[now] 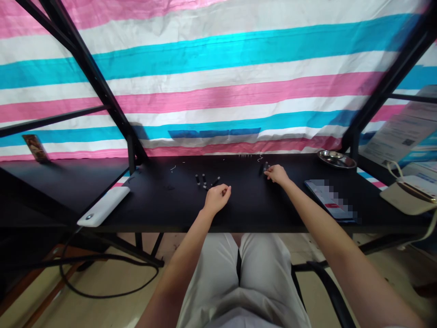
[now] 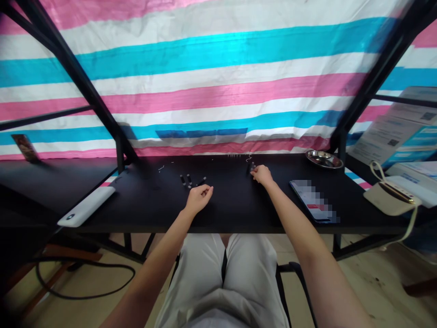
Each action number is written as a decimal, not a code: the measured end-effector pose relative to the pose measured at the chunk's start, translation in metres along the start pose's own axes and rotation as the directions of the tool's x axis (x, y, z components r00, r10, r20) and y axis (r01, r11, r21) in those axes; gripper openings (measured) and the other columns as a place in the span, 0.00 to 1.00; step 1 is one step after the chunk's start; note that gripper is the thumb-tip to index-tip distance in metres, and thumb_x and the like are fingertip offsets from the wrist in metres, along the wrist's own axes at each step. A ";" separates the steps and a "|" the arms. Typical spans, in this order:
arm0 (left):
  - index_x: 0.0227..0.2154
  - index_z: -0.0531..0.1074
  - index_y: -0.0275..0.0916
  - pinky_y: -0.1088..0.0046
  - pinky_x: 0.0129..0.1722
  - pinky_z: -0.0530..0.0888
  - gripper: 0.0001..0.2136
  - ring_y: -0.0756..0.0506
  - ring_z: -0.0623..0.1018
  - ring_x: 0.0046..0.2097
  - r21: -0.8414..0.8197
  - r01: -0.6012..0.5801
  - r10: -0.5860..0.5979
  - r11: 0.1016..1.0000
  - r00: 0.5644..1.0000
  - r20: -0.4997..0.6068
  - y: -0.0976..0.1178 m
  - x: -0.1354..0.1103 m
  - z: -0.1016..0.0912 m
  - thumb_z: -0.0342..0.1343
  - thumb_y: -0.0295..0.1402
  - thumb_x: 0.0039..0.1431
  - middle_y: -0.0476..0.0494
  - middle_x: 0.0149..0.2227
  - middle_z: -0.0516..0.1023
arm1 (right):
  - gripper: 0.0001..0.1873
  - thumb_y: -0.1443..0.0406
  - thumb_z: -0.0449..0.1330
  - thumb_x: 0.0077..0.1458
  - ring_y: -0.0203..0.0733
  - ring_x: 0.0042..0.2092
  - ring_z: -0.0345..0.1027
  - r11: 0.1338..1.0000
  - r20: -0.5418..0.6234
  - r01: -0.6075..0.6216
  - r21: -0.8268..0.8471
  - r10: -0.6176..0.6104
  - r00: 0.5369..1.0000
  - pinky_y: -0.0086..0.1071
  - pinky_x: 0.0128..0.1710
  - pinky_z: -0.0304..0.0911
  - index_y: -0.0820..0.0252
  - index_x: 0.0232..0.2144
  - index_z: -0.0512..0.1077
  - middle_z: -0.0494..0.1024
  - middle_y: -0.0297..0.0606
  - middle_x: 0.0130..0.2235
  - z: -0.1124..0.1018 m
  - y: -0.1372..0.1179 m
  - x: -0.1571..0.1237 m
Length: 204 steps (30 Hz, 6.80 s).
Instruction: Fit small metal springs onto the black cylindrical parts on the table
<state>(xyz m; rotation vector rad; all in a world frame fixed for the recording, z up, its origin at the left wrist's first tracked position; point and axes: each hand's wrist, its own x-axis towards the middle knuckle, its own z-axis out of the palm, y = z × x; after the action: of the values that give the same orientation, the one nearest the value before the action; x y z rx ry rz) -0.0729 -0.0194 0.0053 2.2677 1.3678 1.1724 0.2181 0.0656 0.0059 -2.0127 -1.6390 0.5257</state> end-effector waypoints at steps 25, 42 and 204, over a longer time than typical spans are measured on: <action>0.33 0.75 0.41 0.76 0.29 0.65 0.10 0.46 0.75 0.30 0.463 -0.048 -0.165 0.885 0.897 0.409 -0.013 0.035 -0.071 0.54 0.27 0.47 0.44 0.27 0.76 | 0.13 0.57 0.56 0.50 0.43 0.32 0.70 0.972 -0.120 0.128 -0.199 -0.154 0.981 0.31 0.32 0.60 0.59 0.25 0.75 0.76 0.42 0.28 -0.021 -0.035 -0.060; 0.28 0.68 0.37 0.79 0.25 0.65 0.05 0.53 0.70 0.24 -0.143 0.040 -0.011 0.989 0.981 0.196 0.008 0.059 -0.038 0.55 0.31 0.46 0.49 0.25 0.73 | 0.18 0.54 0.47 0.56 0.38 0.30 0.66 0.801 -0.291 0.556 0.222 -0.490 0.822 0.31 0.35 0.62 0.58 0.35 0.71 0.74 0.39 0.31 0.052 -0.057 -0.080; 0.36 0.67 0.38 0.79 0.27 0.65 0.08 0.56 0.66 0.21 -0.171 -0.045 0.086 0.984 0.966 0.244 -0.004 0.033 0.014 0.49 0.29 0.51 0.51 0.28 0.72 | 0.08 0.60 0.57 0.51 0.44 0.38 0.70 0.995 -0.251 -0.033 -0.098 0.008 0.968 0.32 0.34 0.60 0.57 0.32 0.71 0.76 0.40 0.34 0.021 -0.002 -0.033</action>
<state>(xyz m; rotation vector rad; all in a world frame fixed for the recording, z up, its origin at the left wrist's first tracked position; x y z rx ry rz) -0.0575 0.0126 0.0109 2.2658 1.0694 0.9391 0.1982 0.0362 -0.0103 -2.0748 -1.5188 0.1868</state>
